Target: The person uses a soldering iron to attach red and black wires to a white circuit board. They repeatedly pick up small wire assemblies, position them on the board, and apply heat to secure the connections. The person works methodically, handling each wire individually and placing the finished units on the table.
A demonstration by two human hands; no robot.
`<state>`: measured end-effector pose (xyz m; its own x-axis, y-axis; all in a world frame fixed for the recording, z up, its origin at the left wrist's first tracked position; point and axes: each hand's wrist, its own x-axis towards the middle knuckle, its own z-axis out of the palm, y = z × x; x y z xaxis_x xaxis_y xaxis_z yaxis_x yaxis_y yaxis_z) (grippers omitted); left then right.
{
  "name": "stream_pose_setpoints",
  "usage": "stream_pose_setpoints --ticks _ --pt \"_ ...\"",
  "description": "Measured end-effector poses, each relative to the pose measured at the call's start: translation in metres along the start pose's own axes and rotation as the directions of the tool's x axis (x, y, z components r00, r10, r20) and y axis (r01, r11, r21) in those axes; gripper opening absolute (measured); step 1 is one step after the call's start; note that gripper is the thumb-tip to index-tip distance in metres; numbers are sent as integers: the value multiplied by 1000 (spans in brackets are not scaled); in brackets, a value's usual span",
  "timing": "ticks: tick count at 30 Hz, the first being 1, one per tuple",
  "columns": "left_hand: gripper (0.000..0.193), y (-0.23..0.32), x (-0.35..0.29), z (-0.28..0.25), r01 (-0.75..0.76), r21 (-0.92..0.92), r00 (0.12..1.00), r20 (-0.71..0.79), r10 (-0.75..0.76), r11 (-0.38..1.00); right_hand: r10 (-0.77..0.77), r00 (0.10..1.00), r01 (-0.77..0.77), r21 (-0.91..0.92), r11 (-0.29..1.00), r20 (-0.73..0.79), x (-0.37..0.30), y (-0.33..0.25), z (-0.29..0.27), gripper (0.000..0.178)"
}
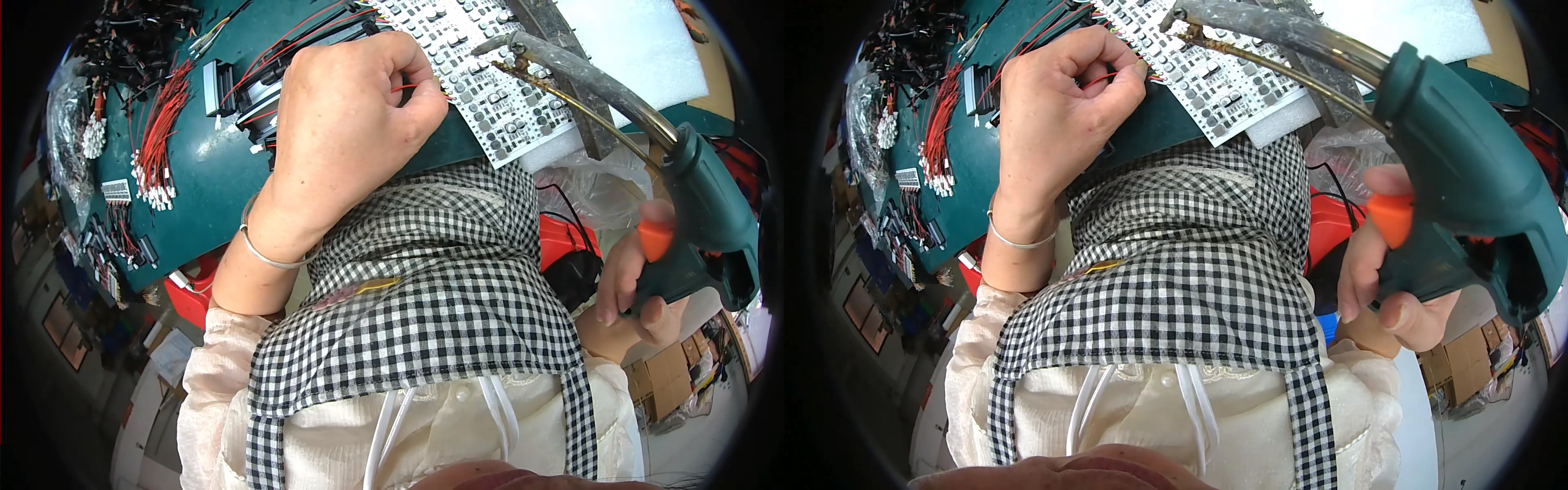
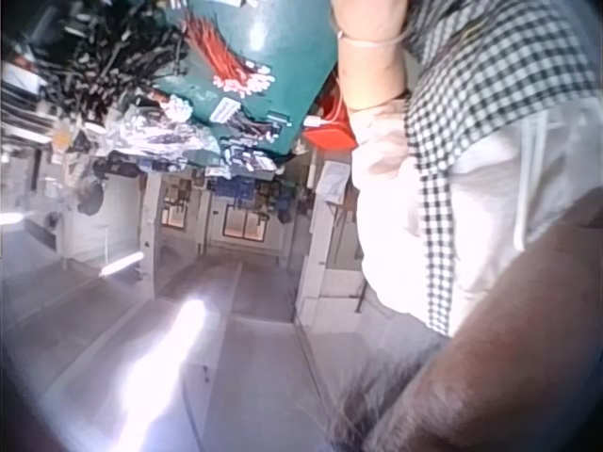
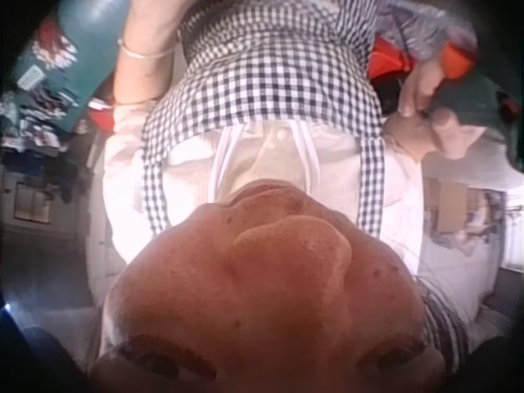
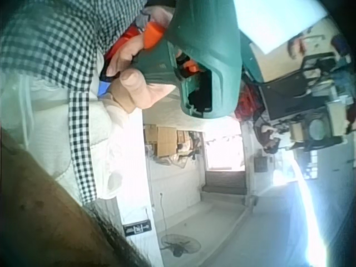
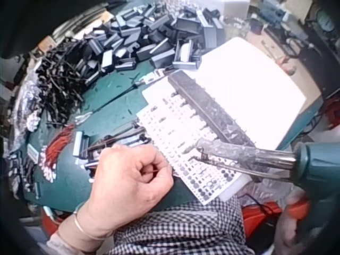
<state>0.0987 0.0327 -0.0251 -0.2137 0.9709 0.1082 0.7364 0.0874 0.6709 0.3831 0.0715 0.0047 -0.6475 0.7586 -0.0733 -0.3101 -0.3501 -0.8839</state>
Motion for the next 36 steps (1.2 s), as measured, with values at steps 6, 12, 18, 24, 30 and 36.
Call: stream_pose_setpoints --ticks 6,12,18,24,30,36 --pt "6 1 -1 0 16 -3 1000 -6 -16 1000 -10 999 12 61 998 -42 -5 4 3 81" --pt "7 2 -1 -4 -14 22 1000 6 13 1000 -3 999 8 123 992 -43 -5 2 1 82" --pt "9 0 -14 -15 -4 50 1000 9 3 999 0 998 9 130 991 -62 1 1 7 84" --pt "9 -6 -32 -39 -112 152 993 -15 116 982 -47 998 48 30 998 -30 -5 0 -2 78" --pt "18 -16 -57 -69 10 275 999 41 -22 961 -68 998 68 20 997 -12 1 2 1 78" --pt "17 -44 -45 -108 23 78 997 -70 -17 997 -75 997 76 64 995 -10 9 -4 4 78"
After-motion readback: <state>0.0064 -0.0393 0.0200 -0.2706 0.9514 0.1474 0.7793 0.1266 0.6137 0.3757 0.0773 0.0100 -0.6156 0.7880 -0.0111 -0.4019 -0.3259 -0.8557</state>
